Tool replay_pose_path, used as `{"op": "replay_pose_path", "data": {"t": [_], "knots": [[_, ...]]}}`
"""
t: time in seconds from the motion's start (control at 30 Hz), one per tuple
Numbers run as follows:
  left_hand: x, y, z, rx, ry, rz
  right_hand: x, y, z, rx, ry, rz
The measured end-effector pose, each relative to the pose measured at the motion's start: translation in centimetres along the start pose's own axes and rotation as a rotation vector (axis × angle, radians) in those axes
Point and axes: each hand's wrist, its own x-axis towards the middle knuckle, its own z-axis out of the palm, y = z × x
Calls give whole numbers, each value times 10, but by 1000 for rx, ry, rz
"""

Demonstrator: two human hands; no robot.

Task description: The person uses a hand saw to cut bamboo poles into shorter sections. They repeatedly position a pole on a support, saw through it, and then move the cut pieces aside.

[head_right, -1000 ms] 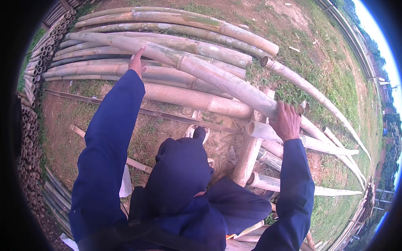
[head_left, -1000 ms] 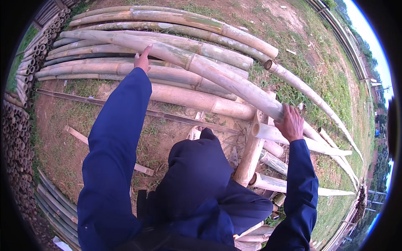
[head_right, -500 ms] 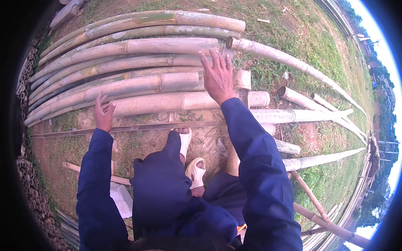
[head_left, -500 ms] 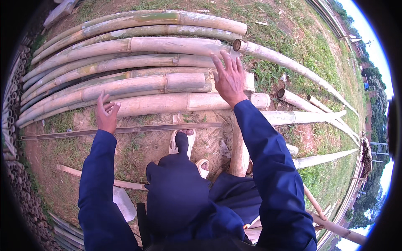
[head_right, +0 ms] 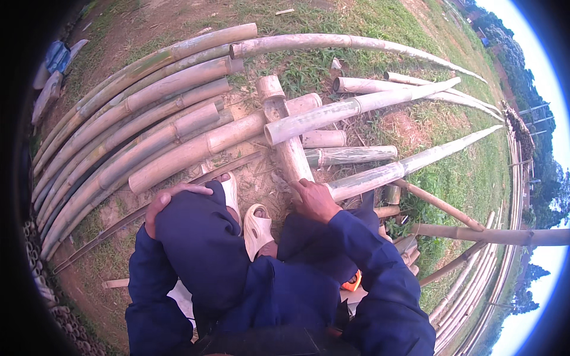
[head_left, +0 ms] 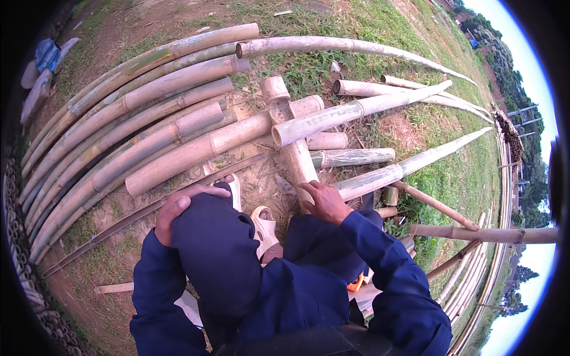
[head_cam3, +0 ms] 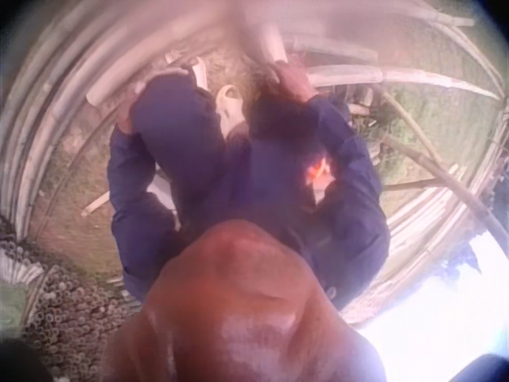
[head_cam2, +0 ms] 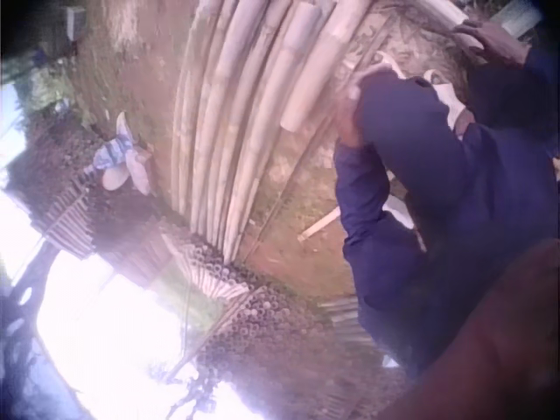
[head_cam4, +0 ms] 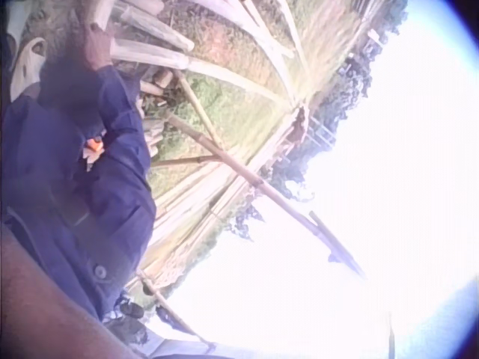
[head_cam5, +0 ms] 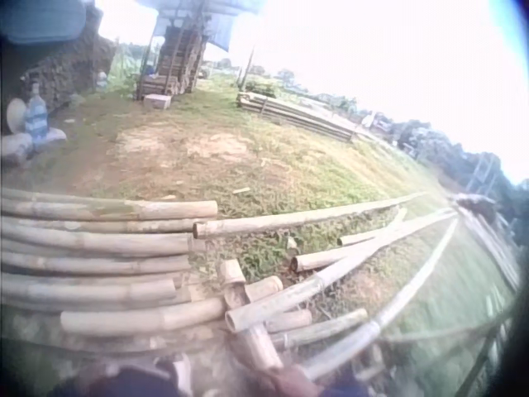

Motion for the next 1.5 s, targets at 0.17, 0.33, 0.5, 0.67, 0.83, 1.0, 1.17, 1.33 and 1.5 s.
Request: {"op": "replay_pose_path", "data": {"t": [0.17,0.33,0.5,0.67,0.83,1.0,1.17,1.33,1.5], "knots": [[12,78,47,577,-102,143,-94,17,34,-10,-199,142],[60,105,83,482,-87,-157,-144,20,42,84,20,122],[168,102,97,1043,-134,163,-189,32,29,49,349,247],[287,58,96,977,5,108,-208,37,30,86,447,306],[356,-41,94,1243,-64,-11,-194,47,40,126,598,288],[377,-114,106,1336,-68,-179,-187,60,37,178,612,252],[393,-138,118,1397,-40,-270,-190,62,37,207,648,258],[412,-139,123,1367,-139,-384,-186,62,38,240,655,307],[424,-148,128,1324,-171,-407,-182,62,34,257,688,307]]}}
